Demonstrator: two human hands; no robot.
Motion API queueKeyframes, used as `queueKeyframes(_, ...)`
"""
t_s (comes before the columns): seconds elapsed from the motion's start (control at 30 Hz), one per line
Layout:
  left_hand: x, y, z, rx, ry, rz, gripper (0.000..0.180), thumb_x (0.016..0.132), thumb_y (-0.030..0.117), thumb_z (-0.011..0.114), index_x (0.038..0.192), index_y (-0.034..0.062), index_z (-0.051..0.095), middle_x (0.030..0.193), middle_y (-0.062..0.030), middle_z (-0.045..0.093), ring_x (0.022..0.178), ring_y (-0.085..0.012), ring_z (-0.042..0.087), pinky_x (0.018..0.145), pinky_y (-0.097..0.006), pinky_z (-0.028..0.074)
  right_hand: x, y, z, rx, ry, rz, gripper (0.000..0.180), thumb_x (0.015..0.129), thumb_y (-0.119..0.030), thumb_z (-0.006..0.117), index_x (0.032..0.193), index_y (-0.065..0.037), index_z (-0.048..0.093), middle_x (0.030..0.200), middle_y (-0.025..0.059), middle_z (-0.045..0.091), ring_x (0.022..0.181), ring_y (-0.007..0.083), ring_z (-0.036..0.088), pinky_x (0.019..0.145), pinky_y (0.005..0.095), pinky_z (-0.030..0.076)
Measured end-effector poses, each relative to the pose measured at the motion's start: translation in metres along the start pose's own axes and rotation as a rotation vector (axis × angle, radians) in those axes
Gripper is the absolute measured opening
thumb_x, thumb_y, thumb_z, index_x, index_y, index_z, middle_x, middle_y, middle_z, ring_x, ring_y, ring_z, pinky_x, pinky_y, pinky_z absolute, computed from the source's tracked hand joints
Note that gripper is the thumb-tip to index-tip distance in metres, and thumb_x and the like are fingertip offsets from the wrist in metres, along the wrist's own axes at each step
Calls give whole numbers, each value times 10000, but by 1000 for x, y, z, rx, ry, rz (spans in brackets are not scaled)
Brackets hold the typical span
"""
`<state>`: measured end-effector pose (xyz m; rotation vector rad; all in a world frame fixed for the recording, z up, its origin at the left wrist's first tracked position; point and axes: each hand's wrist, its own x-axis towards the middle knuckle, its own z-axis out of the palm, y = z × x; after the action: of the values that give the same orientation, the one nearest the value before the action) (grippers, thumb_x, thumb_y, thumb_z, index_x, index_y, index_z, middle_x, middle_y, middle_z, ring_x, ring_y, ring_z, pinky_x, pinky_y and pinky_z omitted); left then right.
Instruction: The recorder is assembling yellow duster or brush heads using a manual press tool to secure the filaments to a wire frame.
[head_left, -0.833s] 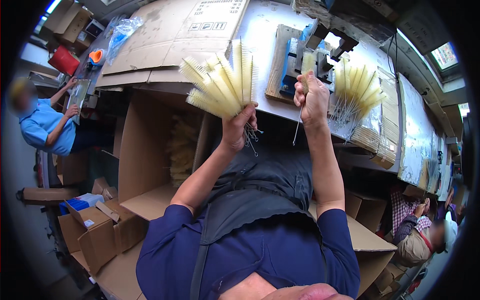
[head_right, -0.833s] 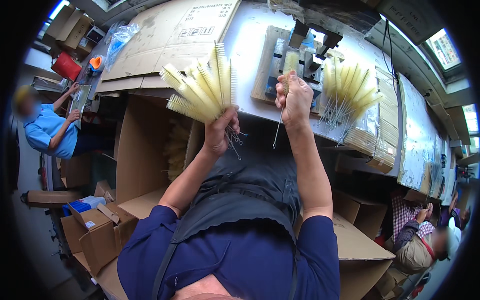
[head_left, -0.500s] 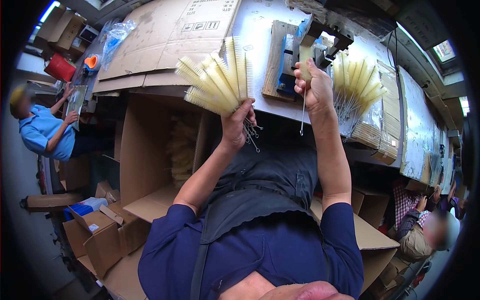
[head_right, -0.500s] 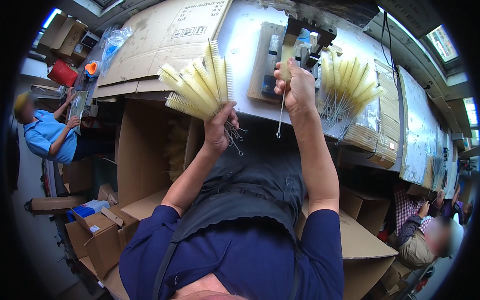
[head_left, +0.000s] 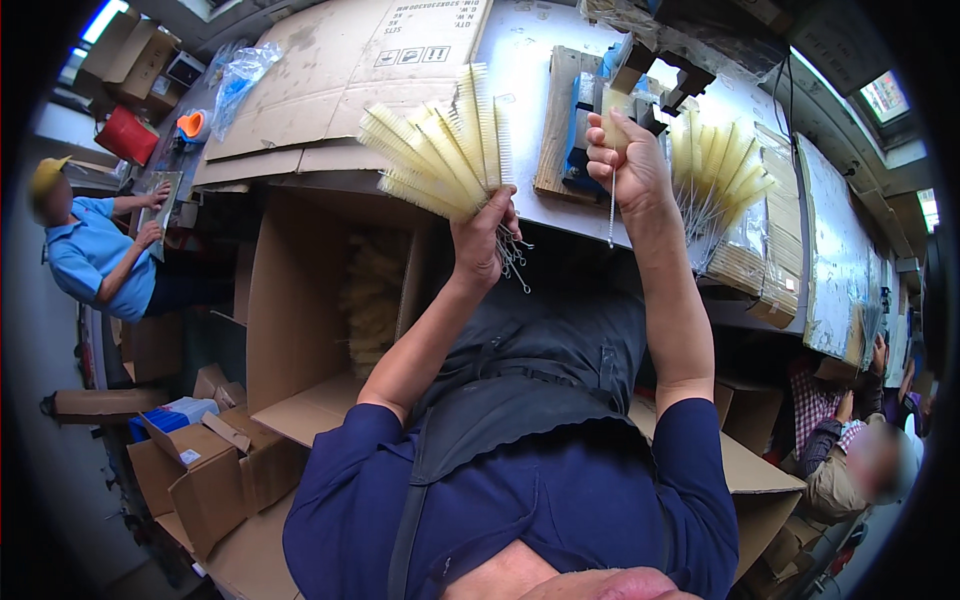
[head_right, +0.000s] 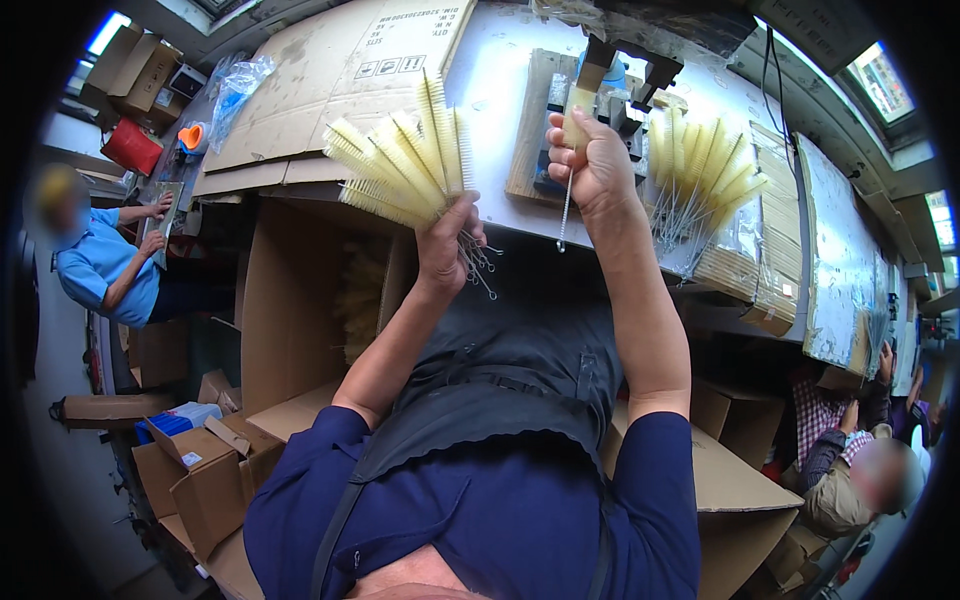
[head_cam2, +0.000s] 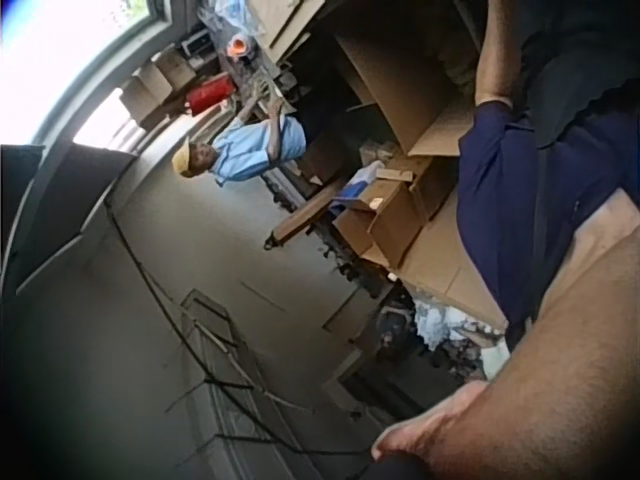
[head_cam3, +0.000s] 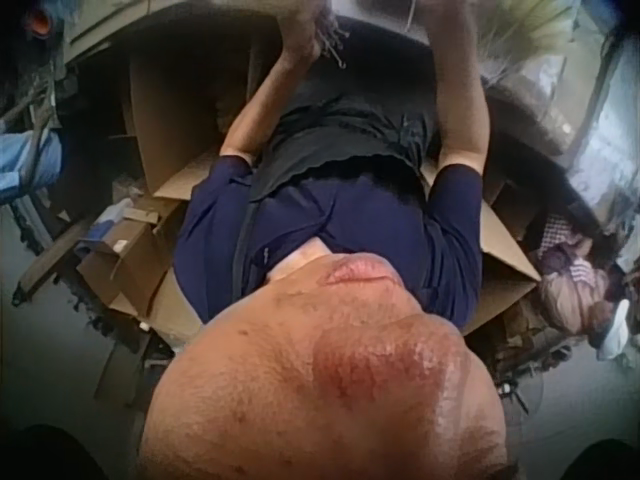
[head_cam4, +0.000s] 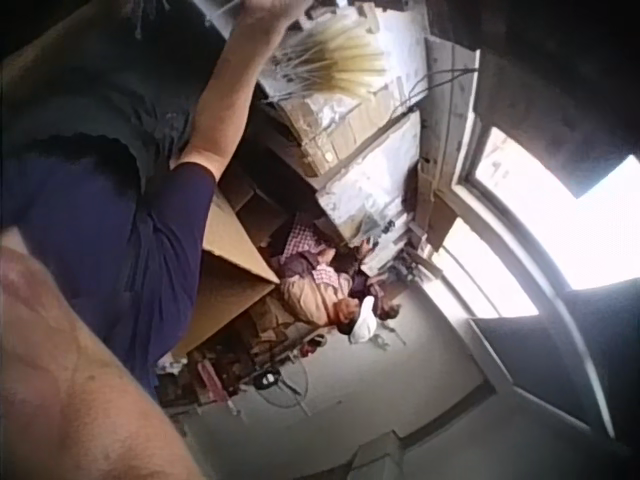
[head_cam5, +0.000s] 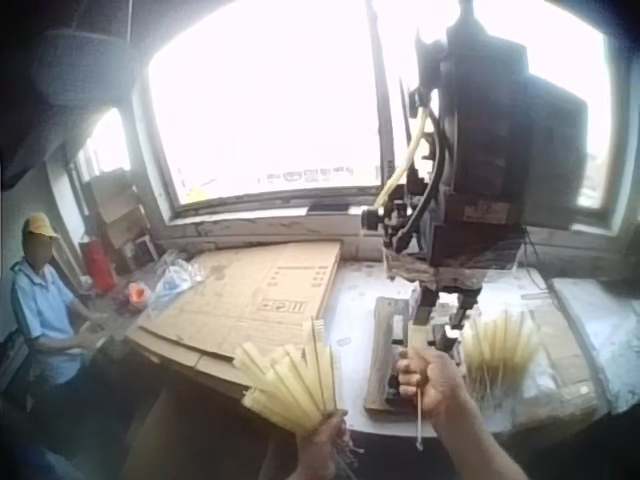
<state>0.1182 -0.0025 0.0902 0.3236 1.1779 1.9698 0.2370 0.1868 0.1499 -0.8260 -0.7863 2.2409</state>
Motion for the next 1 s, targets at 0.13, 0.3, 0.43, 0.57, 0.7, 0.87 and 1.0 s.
queueKeyframes(0.13, 2, -1, -1, 27, 2, -3, 115, 926, 107, 677, 955, -4, 666, 686, -21, 572, 564, -115, 552, 471, -259, 468, -9, 15, 11, -94, 26, 19, 251, 1049, -241, 482, 1013, -2, 549, 691, 18, 545, 431, 19, 369, 377, 187, 307)
queueKeyframes(0.3, 9, -6, -4, 55, 13, -22, 126, 920, 140, 686, 976, 33, 651, 701, -9, 559, 581, -112, 542, 494, -260, 449, -33, 19, -8, -174, 98, -196, 265, 1052, -253, 487, 932, -30, 563, 656, 34, 565, 376, 30, 374, 345, 185, 314)
queueKeyframes(0.43, 11, -8, -3, 68, 24, -39, 166, 941, 162, 667, 1010, 12, 646, 714, -10, 568, 592, -115, 550, 505, -261, 458, -35, 9, -39, -151, 176, -285, 274, 1049, -264, 495, 894, -49, 562, 645, 42, 563, 373, 31, 381, 336, 186, 321)
queueKeyframes(0.57, 10, -15, 1, 84, 21, -45, 159, 943, 153, 660, 1012, 10, 643, 718, -14, 574, 595, -114, 551, 506, -261, 462, -34, -3, -48, -172, 173, -245, 271, 1046, -252, 497, 888, -43, 563, 636, 40, 557, 374, 35, 383, 339, 192, 326)
queueKeyframes(0.7, 8, -17, 5, 59, 21, -29, 137, 925, 121, 677, 978, -2, 650, 693, -25, 579, 562, -116, 550, 471, -261, 471, -35, -7, -48, -207, 182, -229, 267, 1036, -264, 521, 891, -43, 554, 656, 36, 537, 393, 36, 356, 341, 194, 314)
queueKeyframes(0.87, 5, -16, 4, 96, 25, -55, 146, 934, 141, 668, 1002, 14, 644, 712, -16, 571, 591, -117, 548, 501, -264, 462, -35, -12, -50, -196, 173, -199, 262, 1031, -238, 531, 860, -43, 569, 628, 34, 552, 375, 35, 380, 340, 188, 330)
queueKeyframes(1.0, 5, -17, 7, 87, 18, -55, 147, 936, 144, 668, 1006, 17, 644, 711, -16, 568, 591, -115, 547, 506, -263, 463, -34, -20, -53, -188, 182, -166, 252, 1022, -233, 542, 866, -36, 563, 634, 30, 547, 394, 36, 389, 344, 185, 323)
